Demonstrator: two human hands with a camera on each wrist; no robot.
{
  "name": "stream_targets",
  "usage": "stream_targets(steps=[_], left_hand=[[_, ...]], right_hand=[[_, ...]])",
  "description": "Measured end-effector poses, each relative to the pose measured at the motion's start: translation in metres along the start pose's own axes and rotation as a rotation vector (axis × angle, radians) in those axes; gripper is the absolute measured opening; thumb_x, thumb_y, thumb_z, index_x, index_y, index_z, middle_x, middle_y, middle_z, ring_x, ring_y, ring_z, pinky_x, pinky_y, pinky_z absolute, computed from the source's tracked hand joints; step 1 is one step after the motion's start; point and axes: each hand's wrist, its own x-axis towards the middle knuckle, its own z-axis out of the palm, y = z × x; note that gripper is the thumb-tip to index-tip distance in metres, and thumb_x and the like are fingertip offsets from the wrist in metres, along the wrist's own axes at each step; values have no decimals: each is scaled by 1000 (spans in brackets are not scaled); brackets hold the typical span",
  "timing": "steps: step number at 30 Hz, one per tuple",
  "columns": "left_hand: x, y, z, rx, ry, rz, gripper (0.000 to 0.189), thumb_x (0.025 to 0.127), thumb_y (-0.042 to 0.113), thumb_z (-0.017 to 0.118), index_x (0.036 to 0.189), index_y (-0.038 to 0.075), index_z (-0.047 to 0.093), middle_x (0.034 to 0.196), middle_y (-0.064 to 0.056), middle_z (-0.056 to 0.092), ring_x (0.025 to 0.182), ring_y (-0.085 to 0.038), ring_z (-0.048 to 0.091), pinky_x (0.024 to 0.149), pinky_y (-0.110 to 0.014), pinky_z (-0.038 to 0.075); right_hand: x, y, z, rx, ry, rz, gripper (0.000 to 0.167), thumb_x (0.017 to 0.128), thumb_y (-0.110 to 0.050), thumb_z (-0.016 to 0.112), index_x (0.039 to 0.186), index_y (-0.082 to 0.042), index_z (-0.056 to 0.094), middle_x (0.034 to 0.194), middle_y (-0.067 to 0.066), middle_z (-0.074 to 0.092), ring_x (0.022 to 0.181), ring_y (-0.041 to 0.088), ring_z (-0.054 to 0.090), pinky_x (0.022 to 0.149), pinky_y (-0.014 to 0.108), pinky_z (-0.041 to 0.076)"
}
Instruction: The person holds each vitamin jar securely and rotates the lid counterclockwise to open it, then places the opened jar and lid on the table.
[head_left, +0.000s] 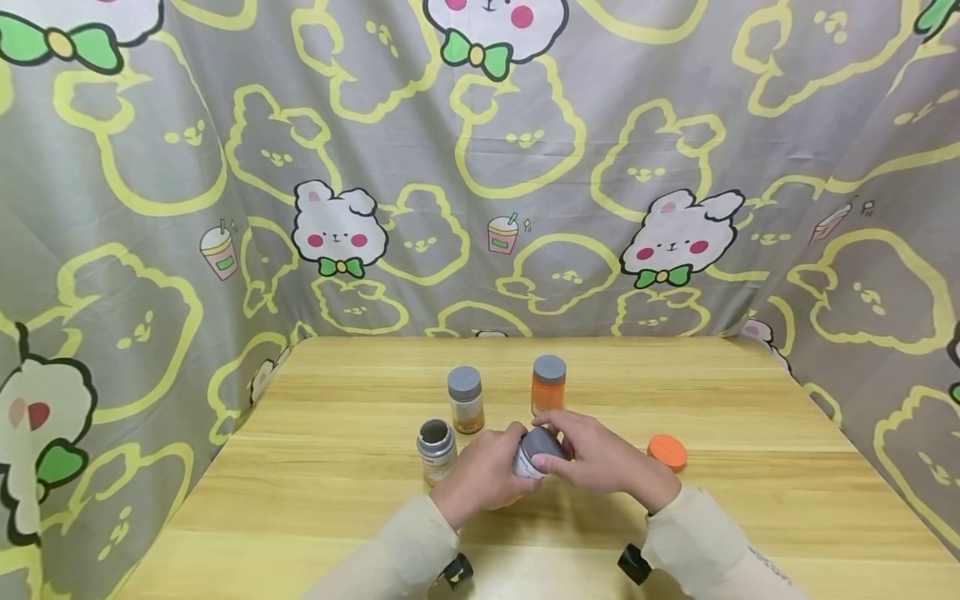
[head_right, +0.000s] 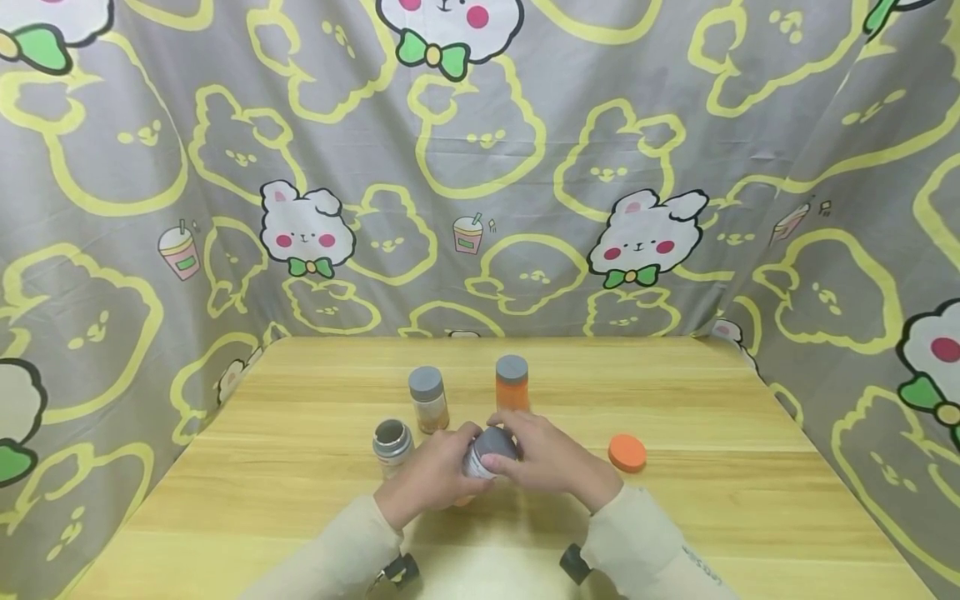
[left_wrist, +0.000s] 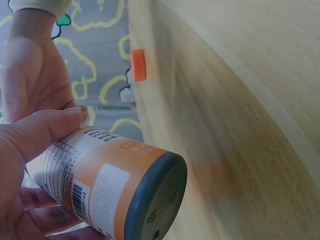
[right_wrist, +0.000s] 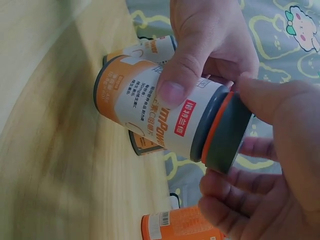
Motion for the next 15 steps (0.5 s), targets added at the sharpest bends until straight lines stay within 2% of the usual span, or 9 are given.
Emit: stream_targets(steps=[2, 5, 9, 12, 15], left_hand=[[-1, 0, 0, 3, 4, 5, 48, 74, 36, 82, 105, 9, 57, 77, 1, 59, 62, -7, 52, 54, -21, 43], [-4, 0, 2, 3, -2, -3, 48, 74, 36, 82, 105, 9, 57, 76, 1, 59, 62, -7, 52, 54, -22, 43], [-8, -2, 5, -8, -8, -18, 48, 74, 35, 82, 105, 9, 57, 76, 2, 58, 62, -6, 51, 54, -22, 43], [-5, -2, 5, -10, -11, -20, 48, 74, 35, 82, 106, 9, 57, 77, 2, 58, 61, -6, 52, 54, -22, 43], [0, -1, 2, 0, -15, -21, 49, 74, 35, 82, 107, 9, 57, 77, 1, 59, 62, -7, 52, 54, -22, 43]], right_hand=[[0, 1, 1, 6, -10, -3, 50, 93, -34, 65, 130, -4, 51, 94, -2, 54, 71, 12, 52, 61, 25, 45], [-2, 1, 2, 16, -21, -21, 50, 92, -28, 68, 132, -4, 50, 99, -3, 54, 76, 11, 52, 66, 28, 47], [-4, 0, 7, 21, -10, -21, 50, 92, -31, 67, 131, -5, 50, 104, -1, 56, 75, 7, 52, 67, 30, 49], [-2, 0, 5, 15, 2, -12, 49, 93, -35, 66, 129, -5, 51, 100, -2, 56, 71, 8, 52, 63, 27, 47], [0, 1, 0, 0, 6, -16, 47, 92, -28, 68, 130, -5, 51, 99, -3, 54, 73, 14, 53, 65, 28, 47]])
